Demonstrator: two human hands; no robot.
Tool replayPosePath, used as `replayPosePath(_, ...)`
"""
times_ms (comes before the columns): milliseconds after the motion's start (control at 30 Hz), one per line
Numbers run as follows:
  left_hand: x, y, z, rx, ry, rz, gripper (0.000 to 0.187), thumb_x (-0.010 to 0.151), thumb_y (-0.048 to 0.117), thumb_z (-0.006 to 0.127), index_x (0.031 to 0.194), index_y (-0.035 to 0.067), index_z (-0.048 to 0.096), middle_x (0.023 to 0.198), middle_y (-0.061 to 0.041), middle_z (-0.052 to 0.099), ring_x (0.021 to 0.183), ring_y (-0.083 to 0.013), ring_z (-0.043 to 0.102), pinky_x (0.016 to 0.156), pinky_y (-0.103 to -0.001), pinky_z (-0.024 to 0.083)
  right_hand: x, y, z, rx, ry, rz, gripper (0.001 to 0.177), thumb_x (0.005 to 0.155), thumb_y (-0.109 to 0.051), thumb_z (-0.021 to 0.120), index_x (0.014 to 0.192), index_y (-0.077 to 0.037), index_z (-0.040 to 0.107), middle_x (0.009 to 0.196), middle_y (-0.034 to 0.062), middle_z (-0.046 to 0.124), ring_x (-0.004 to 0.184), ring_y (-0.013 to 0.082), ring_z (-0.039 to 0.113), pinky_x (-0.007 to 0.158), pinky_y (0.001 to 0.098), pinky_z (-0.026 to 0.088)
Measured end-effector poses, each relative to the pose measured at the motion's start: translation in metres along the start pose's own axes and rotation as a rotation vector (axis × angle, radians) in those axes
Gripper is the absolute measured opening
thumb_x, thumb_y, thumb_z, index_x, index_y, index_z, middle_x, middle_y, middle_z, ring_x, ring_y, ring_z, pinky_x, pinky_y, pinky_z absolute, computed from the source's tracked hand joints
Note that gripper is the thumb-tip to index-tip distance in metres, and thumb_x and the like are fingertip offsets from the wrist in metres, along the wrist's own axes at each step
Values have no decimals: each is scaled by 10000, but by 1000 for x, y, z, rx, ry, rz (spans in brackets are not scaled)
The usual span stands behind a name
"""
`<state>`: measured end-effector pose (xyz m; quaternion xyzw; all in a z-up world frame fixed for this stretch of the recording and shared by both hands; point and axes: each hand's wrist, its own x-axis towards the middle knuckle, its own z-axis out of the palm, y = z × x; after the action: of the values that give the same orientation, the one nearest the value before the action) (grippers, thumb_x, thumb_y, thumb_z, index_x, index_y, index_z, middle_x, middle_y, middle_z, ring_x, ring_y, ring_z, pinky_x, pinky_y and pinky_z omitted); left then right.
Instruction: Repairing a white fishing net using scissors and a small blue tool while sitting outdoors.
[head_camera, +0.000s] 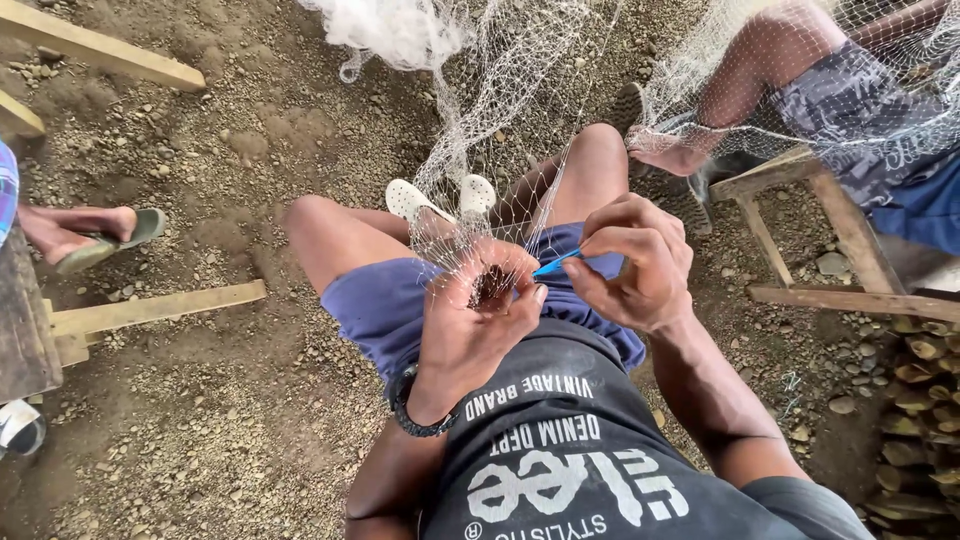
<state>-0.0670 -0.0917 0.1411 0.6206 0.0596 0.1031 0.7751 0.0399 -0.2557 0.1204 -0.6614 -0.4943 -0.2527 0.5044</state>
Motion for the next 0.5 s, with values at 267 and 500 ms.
replayPosePath(267, 4, 10, -2, -11, -55, 10, 199, 823, 37, 777, 1013, 65, 728, 759, -74, 649, 691, -99, 564, 541, -241, 504, -28, 4, 13, 166, 51, -4, 309, 935, -272, 755, 1048, -12, 631, 858, 165, 645, 636, 284, 647, 547, 406, 547)
replayPosePath(500, 10, 6, -5, -61, -149, 117, 209, 874, 42, 763, 1073, 11, 710, 825, -117, 672, 750, -124, 544, 569, -313, 527, -13, -13, 35, 169, 81, -124, 208, 955, -260, 753, 1017, -70, 812, 999, 110, 426, 776, 231, 506, 735, 328, 536)
